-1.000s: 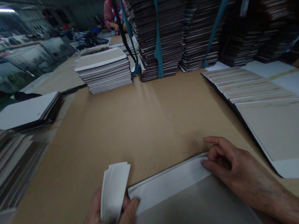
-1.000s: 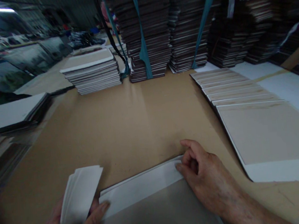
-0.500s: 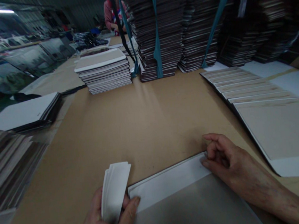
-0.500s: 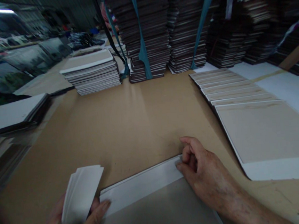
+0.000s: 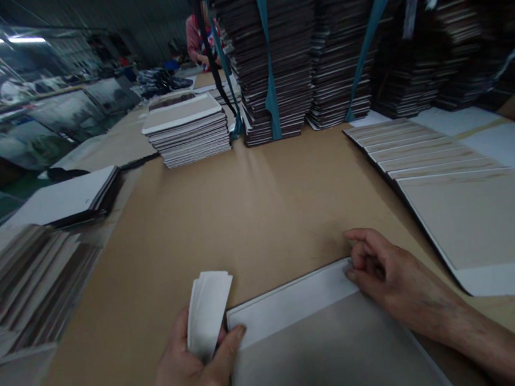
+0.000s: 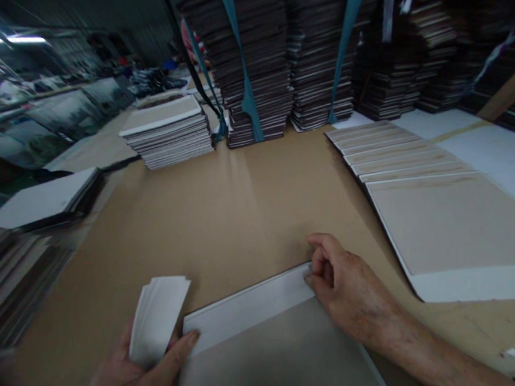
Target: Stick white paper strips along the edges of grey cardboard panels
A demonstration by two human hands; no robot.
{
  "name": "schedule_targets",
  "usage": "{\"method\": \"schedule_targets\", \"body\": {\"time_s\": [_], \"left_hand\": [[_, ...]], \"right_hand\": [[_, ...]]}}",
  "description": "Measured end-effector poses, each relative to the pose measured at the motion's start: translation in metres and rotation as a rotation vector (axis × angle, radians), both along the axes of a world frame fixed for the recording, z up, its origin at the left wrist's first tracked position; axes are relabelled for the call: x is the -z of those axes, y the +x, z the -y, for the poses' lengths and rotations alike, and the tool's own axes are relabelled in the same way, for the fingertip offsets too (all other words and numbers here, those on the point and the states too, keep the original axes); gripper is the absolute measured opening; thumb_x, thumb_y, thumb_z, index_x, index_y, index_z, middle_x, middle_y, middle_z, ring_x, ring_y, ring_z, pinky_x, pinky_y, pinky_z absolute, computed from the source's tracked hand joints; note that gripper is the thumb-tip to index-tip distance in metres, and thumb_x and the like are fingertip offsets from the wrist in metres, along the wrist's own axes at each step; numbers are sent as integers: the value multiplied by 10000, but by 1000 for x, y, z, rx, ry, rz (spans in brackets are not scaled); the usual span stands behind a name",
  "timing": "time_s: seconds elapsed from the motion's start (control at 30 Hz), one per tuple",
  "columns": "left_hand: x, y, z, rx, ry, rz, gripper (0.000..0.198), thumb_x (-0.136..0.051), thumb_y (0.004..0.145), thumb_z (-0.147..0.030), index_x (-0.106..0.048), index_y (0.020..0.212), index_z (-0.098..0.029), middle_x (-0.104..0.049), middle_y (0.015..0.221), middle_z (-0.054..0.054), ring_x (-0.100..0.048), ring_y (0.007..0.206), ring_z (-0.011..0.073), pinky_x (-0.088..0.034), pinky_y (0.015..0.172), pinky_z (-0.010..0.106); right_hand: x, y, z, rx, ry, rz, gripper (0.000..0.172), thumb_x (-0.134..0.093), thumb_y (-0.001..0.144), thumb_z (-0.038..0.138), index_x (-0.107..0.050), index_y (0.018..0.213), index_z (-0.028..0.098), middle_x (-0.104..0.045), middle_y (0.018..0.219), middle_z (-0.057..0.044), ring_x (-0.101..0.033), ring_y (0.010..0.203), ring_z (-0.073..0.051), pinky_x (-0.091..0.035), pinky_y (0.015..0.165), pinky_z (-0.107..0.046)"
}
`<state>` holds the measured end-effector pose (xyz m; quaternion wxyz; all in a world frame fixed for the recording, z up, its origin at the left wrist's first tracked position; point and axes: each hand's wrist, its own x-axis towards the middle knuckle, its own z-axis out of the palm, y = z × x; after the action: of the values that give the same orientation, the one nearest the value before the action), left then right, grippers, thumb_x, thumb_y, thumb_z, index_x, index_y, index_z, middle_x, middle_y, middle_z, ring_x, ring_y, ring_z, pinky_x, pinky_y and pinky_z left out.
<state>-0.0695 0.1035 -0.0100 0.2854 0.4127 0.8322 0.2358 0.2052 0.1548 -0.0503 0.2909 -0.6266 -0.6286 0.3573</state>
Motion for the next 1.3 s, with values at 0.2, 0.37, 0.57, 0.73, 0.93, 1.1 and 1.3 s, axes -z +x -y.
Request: {"method": "schedule_targets", "body": {"time_s": [0.2,0.37,0.57,0.73,0.93,1.1,1.3], "left_hand": [[0,4,1,6,68,23,514,-692,680,-569,-597,1037,-212,-664,675,-9,-648,682,270,-446,613,319],[-5,-8,15,-59,150,33,607,-675,711,-639,-633,1092,-169,-698,740,25,-661,725,281,-476,616,327],[-9,-11,54,276,212,-33,372,-547,881,-494,-718,960,-173,-741,873,66,-703,848,265,-576,732,341],[5,8,62,699,195,-306,559,-422,802,-48,-601,1323,-142,-433,1542,125,-554,1302,284,-466,1107,456],[4,17,59,720,7,-421,728,-471,720,33,-485,1427,-138,-330,1596,107,-605,1234,333,-512,1061,507],[4,16,59,717,53,-419,680,-487,750,-2,-492,1416,-138,-350,1587,123,-657,1152,335,-543,1012,546],[7,11,62,703,165,-375,601,-484,753,-9,-565,1335,-139,-440,1539,116,-630,1205,296,-500,1081,485]], "right_hand": [[5,7,-3,-24,37,-61,459,-509,740,310,-462,1180,187,-539,750,40,-525,613,-148,-454,615,-324],[-6,26,-1,156,194,-167,443,-580,790,421,-505,1152,176,-597,813,-9,-609,728,-169,-525,692,-321],[-10,7,35,-243,574,335,423,-441,999,444,-604,1288,182,-627,1330,-119,-608,1194,-259,-524,995,-465],[20,-22,47,-487,886,648,635,-387,998,536,-567,1383,65,-524,1441,-183,-571,1265,-333,-573,945,-527],[47,-7,45,-396,1017,746,810,-412,946,605,-468,1417,-51,-442,1467,-290,-551,1257,-427,-575,901,-591],[66,12,45,-324,977,769,860,-394,942,607,-308,1508,-34,-376,1518,-289,-502,1311,-423,-539,955,-611],[75,32,36,-290,839,690,749,-433,933,608,-485,1429,50,-443,1503,-215,-500,1324,-387,-499,1036,-587]]}}
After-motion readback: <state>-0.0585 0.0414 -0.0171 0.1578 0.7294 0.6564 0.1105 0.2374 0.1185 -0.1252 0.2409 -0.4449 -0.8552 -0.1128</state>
